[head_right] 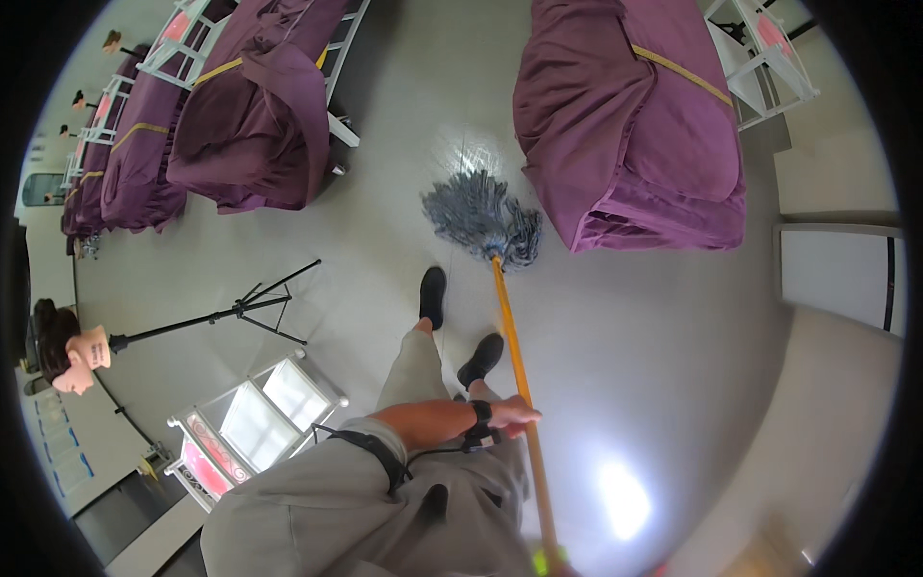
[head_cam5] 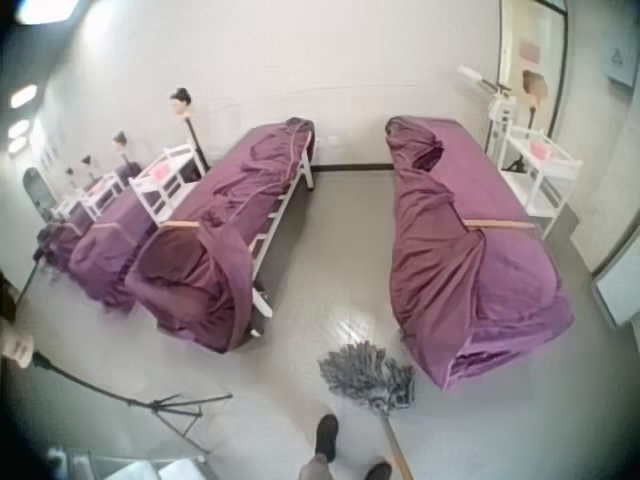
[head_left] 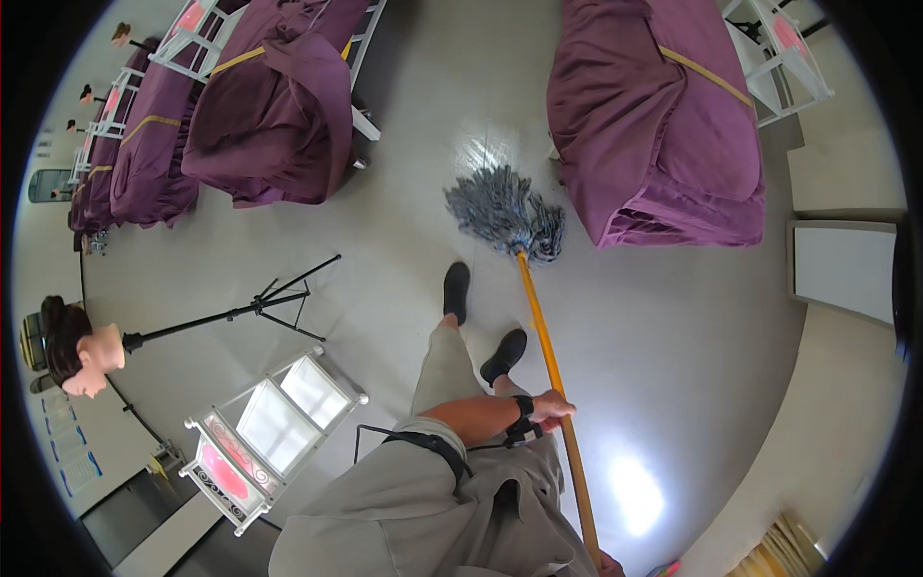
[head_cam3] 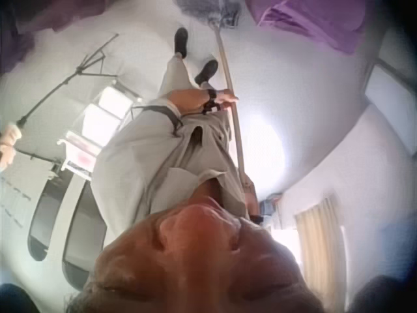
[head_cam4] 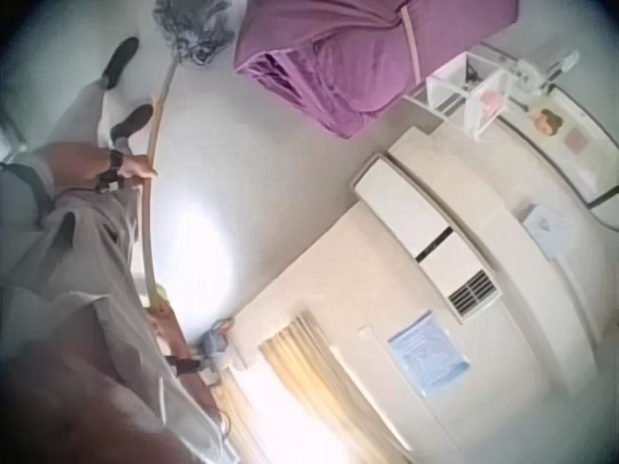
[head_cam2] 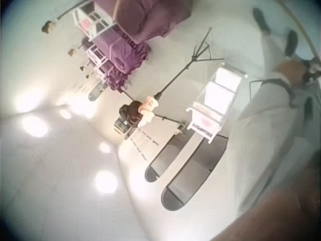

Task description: The recorder cleans and prepares a treatment room by moving a facial steamer, adjusting bed linens, and mopping the floor.

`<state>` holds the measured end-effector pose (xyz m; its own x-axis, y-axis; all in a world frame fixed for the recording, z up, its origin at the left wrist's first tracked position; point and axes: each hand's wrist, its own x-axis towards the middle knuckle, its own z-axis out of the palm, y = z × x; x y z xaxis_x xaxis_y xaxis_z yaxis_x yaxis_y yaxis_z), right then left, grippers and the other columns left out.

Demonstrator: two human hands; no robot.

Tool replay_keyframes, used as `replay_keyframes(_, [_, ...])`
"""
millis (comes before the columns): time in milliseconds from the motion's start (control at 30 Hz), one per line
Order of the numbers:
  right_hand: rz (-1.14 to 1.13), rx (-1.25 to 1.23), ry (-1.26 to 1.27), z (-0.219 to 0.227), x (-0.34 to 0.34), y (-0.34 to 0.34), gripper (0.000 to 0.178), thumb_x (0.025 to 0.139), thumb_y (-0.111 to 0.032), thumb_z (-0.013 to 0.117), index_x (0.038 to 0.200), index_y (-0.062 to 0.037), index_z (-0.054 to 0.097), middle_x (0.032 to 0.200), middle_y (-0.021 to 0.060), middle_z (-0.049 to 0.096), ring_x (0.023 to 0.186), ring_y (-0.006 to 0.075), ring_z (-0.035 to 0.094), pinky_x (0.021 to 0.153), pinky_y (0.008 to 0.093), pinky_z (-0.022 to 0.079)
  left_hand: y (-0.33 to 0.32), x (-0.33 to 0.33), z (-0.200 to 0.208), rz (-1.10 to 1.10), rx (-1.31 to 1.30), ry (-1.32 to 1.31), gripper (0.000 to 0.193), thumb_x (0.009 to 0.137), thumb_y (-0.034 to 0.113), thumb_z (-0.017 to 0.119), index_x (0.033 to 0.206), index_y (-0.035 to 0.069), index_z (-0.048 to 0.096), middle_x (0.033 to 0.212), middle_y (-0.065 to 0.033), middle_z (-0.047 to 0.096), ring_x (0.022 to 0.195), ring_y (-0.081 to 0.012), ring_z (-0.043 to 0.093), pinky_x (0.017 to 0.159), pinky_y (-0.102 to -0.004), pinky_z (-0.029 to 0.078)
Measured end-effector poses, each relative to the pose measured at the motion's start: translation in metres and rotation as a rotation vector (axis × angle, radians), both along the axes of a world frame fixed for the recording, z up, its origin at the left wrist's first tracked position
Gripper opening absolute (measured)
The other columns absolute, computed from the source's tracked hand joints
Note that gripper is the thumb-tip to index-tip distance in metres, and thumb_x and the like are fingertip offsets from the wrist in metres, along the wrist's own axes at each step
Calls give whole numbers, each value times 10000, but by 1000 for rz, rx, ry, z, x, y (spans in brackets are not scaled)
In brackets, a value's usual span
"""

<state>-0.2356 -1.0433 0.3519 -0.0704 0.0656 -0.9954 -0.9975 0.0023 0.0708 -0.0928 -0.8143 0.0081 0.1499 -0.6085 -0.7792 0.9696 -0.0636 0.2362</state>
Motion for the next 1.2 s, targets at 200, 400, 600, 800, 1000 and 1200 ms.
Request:
replay_keyframes(200, [119, -30, -2, -4, -3, -30, 657, 865, -113, 703, 1452, -100, 409, 846, 8, 607, 627, 131, 566, 530, 260, 494, -14, -13, -9, 261, 117, -14, 234, 747, 180, 686, 716, -41, 617, 591, -108, 584, 421, -182, 535, 364, -318, 438])
replay_keyframes(400, [276, -67, -138, -63, 80, 42, 513, 818, 74, 650, 1300, -29, 508, 639, 50, 567, 402, 105, 467, 337, 269, 337, 78, 54, -52, 595, 109, -122, 252, 798, 183, 672, 671, -17, 585, 561, -96, 556, 402, -154, 509, 333, -297, 368])
replay_keyframes(600, [657, -3, -258, -98, 175, 164, 395, 867, -42, 661, 1241, -42, 536, 636, -8, 493, 445, 88, 471, 362, 241, 358, 198, 113, -73, 743, 220, -130, 268, 839, 134, 626, 641, -4, 511, 543, -90, 489, 396, -135, 414, 348, -279, 267])
replay_keyframes(800, [817, 20, -305, -109, 185, 191, 472, 842, -64, 666, 1294, -79, 531, 585, -46, 441, 407, 49, 395, 350, 220, 315, 245, 92, -83, 688, 287, -118, 300, 851, 191, 615, 644, -19, 556, 558, -99, 538, 408, -154, 480, 360, -294, 346])
replay_keyframes(1000, [715, -26, -313, -103, 147, 147, 533, 825, -43, 689, 1336, -76, 538, 631, -40, 457, 459, 54, 419, 400, 230, 335, 217, 62, -92, 584, 337, -125, 316, 858, 238, 613, 724, -48, 598, 620, -124, 598, 451, -191, 561, 401, -324, 468])
replay_keyframes(1200, [512, -78, -339, -73, 100, 103, 539, 803, -16, 704, 1317, -49, 547, 605, -43, 453, 446, 58, 412, 410, 233, 329, 139, 78, -58, 411, 212, -22, 247, 878, 163, 580, 715, -18, 533, 585, -112, 509, 409, -157, 457, 352, -280, 327])
